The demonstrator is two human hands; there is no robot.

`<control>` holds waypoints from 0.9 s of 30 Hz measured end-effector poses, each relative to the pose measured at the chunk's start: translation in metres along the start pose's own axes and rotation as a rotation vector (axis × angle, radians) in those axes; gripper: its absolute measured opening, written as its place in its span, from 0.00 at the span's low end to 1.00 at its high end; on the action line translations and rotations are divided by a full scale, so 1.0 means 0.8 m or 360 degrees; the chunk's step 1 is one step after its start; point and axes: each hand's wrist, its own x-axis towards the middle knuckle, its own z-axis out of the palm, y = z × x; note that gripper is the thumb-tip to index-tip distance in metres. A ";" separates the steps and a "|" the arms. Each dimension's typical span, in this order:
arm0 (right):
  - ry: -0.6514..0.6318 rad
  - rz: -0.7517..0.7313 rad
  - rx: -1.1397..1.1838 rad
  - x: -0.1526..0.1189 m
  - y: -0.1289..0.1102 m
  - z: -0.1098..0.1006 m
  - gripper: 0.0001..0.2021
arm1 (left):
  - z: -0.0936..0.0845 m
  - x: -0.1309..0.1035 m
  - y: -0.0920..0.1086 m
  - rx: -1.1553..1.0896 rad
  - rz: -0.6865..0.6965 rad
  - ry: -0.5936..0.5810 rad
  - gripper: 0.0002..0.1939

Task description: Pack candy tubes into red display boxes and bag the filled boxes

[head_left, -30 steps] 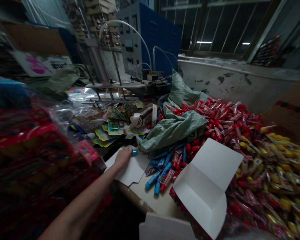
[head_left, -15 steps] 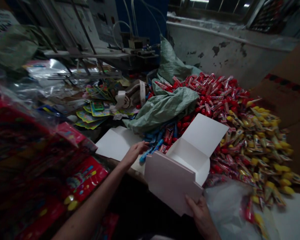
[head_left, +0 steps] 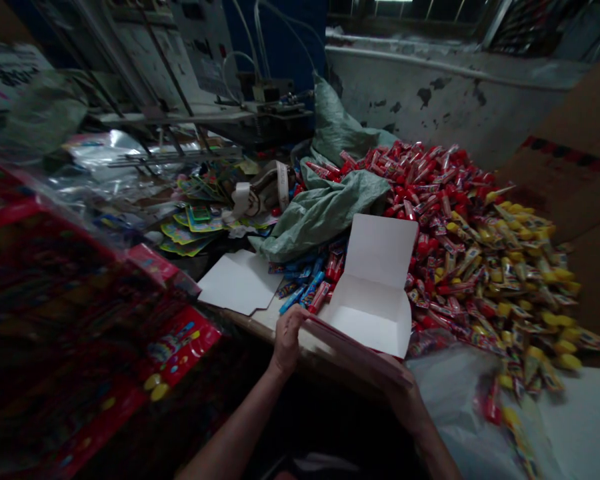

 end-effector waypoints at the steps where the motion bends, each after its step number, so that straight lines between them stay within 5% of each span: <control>1: -0.0085 -0.0059 -0.0057 0.004 -0.003 -0.004 0.14 | 0.001 0.000 0.006 -0.0057 0.0025 0.0058 0.27; 9: -0.0213 -0.0023 -0.0272 0.001 0.013 -0.002 0.19 | -0.001 0.010 0.014 -0.0160 -0.0038 0.0211 0.21; 14: -0.0063 0.0000 -0.0039 -0.008 0.009 0.001 0.19 | 0.008 0.009 0.021 -0.0143 -0.0072 0.0155 0.24; 21: 0.0070 -0.0023 -0.0070 -0.002 0.042 -0.006 0.21 | 0.022 -0.006 0.018 -0.0226 -0.0111 0.0166 0.25; 24: 0.0094 -0.0006 -0.0067 -0.004 0.032 -0.012 0.21 | 0.011 -0.007 0.022 -0.0261 -0.0117 0.0043 0.25; 27: 0.0079 0.0144 0.0050 -0.014 0.012 -0.017 0.21 | -0.013 -0.007 0.035 -0.0371 -0.0251 -0.0366 0.21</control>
